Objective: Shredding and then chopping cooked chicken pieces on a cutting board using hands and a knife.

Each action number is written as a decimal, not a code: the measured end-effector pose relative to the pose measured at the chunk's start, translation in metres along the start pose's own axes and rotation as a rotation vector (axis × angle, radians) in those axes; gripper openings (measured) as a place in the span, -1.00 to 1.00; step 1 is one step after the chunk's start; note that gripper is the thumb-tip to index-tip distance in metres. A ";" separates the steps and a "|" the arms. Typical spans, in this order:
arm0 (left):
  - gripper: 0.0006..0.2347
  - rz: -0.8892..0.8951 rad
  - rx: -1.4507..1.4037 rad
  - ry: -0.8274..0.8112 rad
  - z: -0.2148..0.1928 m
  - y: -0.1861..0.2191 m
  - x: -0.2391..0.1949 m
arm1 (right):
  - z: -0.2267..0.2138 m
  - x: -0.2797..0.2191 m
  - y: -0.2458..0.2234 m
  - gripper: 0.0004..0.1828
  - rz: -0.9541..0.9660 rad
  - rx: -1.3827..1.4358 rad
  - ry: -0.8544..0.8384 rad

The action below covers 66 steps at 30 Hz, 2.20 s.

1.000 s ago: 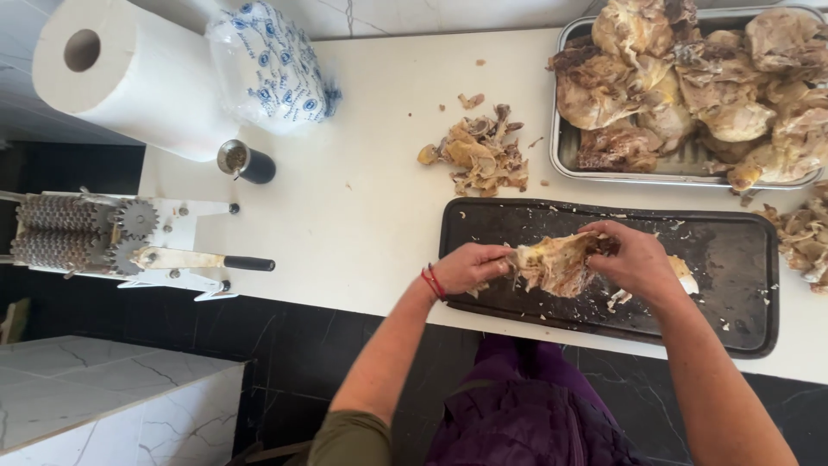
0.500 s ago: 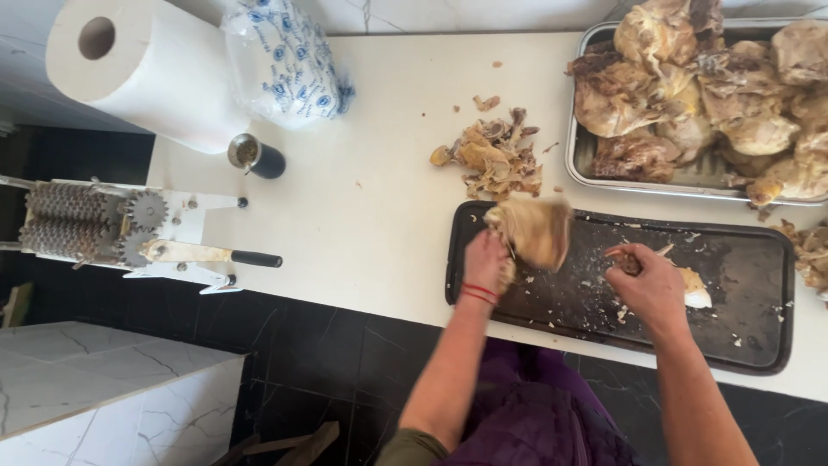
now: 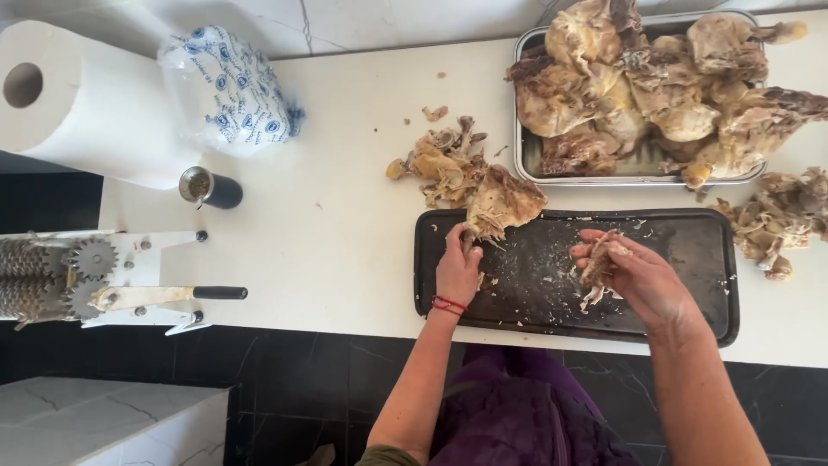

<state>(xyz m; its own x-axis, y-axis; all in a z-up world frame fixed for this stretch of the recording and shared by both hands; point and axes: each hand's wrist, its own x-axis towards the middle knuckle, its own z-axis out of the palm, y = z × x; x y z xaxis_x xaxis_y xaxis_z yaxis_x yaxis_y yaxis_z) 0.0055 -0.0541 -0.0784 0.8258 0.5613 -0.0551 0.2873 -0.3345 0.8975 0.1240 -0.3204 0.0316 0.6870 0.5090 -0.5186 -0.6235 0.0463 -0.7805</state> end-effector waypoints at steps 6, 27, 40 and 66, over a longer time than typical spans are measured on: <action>-0.66 -0.009 0.051 -0.038 -0.002 -0.002 -0.003 | -0.078 0.006 -0.026 -0.63 -0.181 -0.359 0.260; -0.64 -0.061 0.057 -0.121 0.000 -0.001 -0.031 | -0.239 0.025 -0.060 -0.93 -0.396 -0.724 0.763; -0.61 -0.130 0.068 -0.169 -0.003 0.004 -0.035 | -0.247 0.023 -0.055 -0.77 -0.294 -0.383 0.576; -0.70 -0.147 -0.028 -0.198 0.013 0.011 -0.056 | -0.070 -0.010 -0.020 -0.69 -0.211 -0.444 0.209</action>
<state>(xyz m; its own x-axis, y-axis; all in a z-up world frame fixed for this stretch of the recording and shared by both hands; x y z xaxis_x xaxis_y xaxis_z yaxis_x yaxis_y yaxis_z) -0.0315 -0.0987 -0.0713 0.8560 0.4421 -0.2680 0.3998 -0.2375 0.8853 0.1562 -0.3868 0.0278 0.8685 0.3439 -0.3571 -0.2766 -0.2617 -0.9247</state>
